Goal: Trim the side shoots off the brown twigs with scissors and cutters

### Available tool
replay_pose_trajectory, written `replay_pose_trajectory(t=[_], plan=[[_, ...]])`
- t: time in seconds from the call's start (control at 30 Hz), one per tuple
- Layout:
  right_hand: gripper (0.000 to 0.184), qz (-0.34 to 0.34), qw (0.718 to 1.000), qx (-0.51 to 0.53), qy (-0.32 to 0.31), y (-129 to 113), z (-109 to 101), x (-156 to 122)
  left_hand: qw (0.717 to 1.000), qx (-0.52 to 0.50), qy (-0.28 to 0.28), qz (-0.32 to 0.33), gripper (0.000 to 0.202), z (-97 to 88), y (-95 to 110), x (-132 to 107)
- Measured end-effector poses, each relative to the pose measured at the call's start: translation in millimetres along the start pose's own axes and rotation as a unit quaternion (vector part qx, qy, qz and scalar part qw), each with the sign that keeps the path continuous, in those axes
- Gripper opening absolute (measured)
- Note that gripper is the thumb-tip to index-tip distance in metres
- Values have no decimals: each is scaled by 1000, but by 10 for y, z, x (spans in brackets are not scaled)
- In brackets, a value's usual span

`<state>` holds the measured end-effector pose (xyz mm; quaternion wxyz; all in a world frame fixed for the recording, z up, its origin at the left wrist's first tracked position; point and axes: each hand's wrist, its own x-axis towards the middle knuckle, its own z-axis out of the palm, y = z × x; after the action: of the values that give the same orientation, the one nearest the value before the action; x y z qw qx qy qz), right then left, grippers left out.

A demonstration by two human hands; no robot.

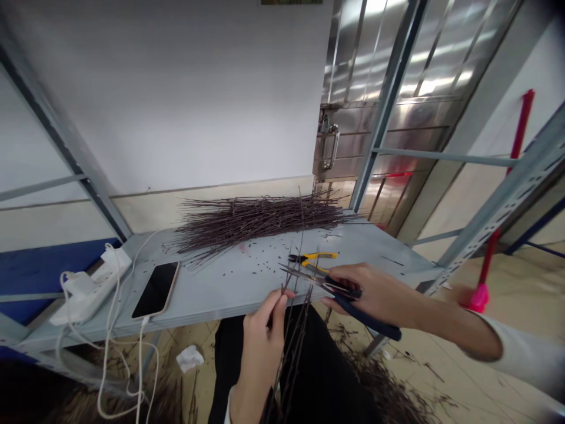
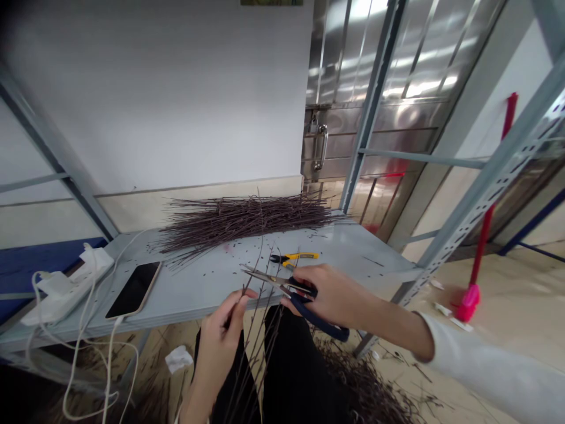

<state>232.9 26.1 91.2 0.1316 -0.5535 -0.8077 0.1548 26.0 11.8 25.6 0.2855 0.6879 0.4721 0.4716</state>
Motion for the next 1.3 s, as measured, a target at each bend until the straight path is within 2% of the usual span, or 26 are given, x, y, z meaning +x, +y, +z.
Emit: replay_pose_trajectory(t=[0.1, 0.2, 0.33, 0.47, 0.57, 0.73, 0.87, 1.0, 1.17, 1.3], plan=[[34, 25, 999, 23, -25, 2, 2, -19, 993, 29, 76, 83, 24, 99, -40, -19], [35, 11, 996, 67, -64, 0, -36, -49, 986, 24, 108, 128, 30, 177, -75, -46], [36, -11, 988, 119, -96, -14, -98, -94, 991, 3, 103, 88, 36, 223, -54, -91], [41, 41, 994, 71, -71, -19, -100, -114, 992, -51, 102, 44, 39, 246, -22, -118], [46, 74, 996, 28, -51, 6, -90, -115, 993, -53, 95, 40, 39, 254, -17, -125], [49, 77, 996, 18, -51, 42, -107, -116, 994, -51, 90, 45, 36, 250, -23, -113], [48, 83, 995, 17, -47, 36, -97, -120, 993, -71, 87, 22, 31, 238, -15, -90], [42, 51, 997, 31, -44, 58, -50, -130, 991, -126, 42, -31, 23, 176, 46, -66], [39, 4, 993, 71, -94, 60, -52, -143, 972, -195, -62, -115, 36, 61, 112, -23], [39, -38, 994, 70, -74, 32, -50, -147, 956, -232, -123, -135, 41, 15, 67, 13]])
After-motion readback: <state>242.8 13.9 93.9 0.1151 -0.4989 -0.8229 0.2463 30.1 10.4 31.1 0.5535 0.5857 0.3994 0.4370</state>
